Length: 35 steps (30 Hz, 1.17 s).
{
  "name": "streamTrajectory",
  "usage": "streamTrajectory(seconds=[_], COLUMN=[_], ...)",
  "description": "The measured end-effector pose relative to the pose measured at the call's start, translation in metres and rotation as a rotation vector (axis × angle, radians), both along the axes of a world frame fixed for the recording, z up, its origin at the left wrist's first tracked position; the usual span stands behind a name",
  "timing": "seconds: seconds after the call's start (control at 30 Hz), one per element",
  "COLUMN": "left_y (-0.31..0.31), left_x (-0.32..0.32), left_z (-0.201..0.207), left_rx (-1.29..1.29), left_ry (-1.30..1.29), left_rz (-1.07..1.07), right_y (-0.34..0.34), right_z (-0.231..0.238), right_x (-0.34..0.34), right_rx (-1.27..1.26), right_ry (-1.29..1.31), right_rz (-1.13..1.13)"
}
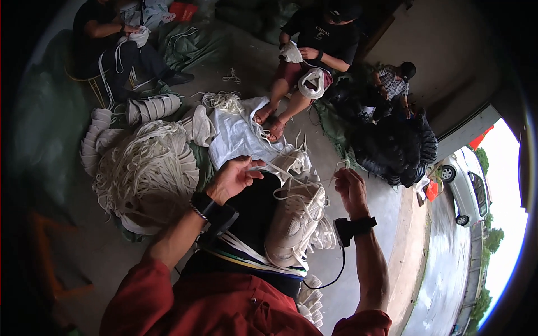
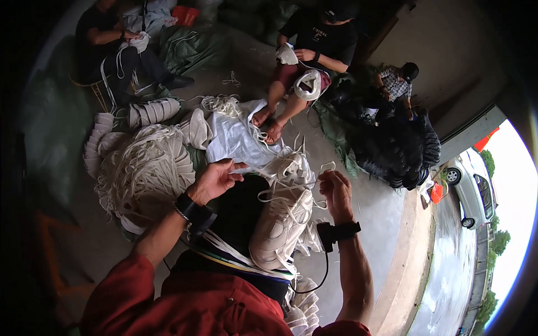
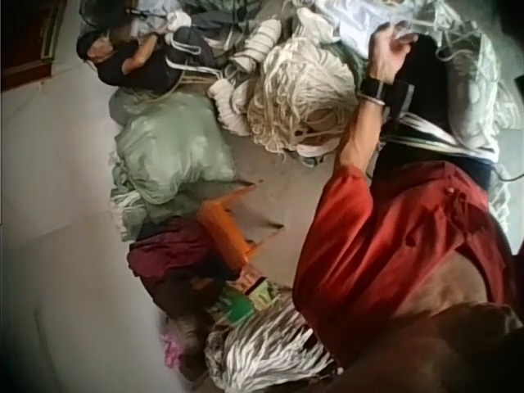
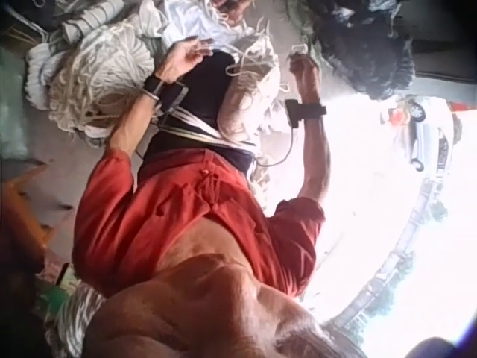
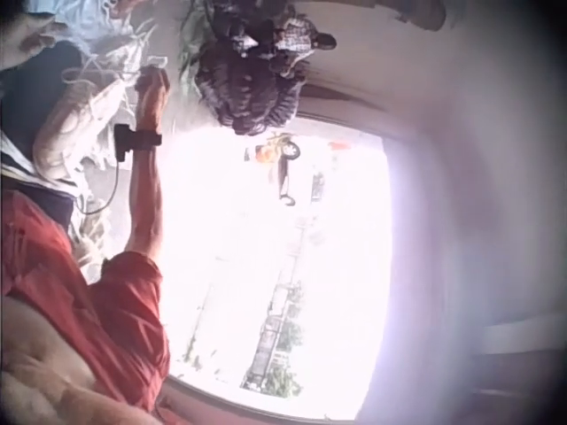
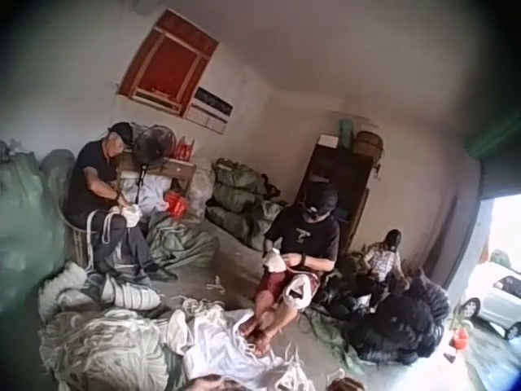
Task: Threading and adjusting laces on a shoe.
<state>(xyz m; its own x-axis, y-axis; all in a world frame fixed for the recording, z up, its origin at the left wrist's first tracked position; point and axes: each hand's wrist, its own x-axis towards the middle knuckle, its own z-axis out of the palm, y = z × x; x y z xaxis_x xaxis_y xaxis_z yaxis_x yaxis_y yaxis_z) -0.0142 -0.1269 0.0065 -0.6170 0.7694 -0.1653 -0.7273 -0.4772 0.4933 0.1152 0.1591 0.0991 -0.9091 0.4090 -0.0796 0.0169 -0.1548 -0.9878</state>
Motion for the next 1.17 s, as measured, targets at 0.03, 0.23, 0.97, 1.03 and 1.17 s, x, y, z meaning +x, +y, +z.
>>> streamTrajectory(seconds=[0.03, 0.23, 0.97, 1.03, 1.17], left_y=[0.007, 0.033, 0.03, 0.046, 0.071], left_x=[0.002, -0.007, -0.006, -0.001, 0.001], left_z=[-0.008, -0.046, -0.028, -0.023, -0.028], left_rx=[0.041, 0.348, -0.334, -0.357, -0.481], left_ry=[-0.114, -0.317, 0.243, 0.341, 0.634], left_rz=[0.059, 0.147, 0.211, 0.151, -0.062], right_y=[0.001, -0.006, 0.034, 0.046, 0.064], right_z=[-0.005, -0.029, -0.003, -0.001, -0.01], right_x=[0.003, -0.001, 0.043, 0.053, 0.068], right_rx=[-0.017, 0.393, -0.346, -0.354, -0.432], right_ry=[-0.045, -0.205, 0.167, 0.16, 0.112], right_rz=[-0.035, 0.151, -0.047, -0.084, -0.065])
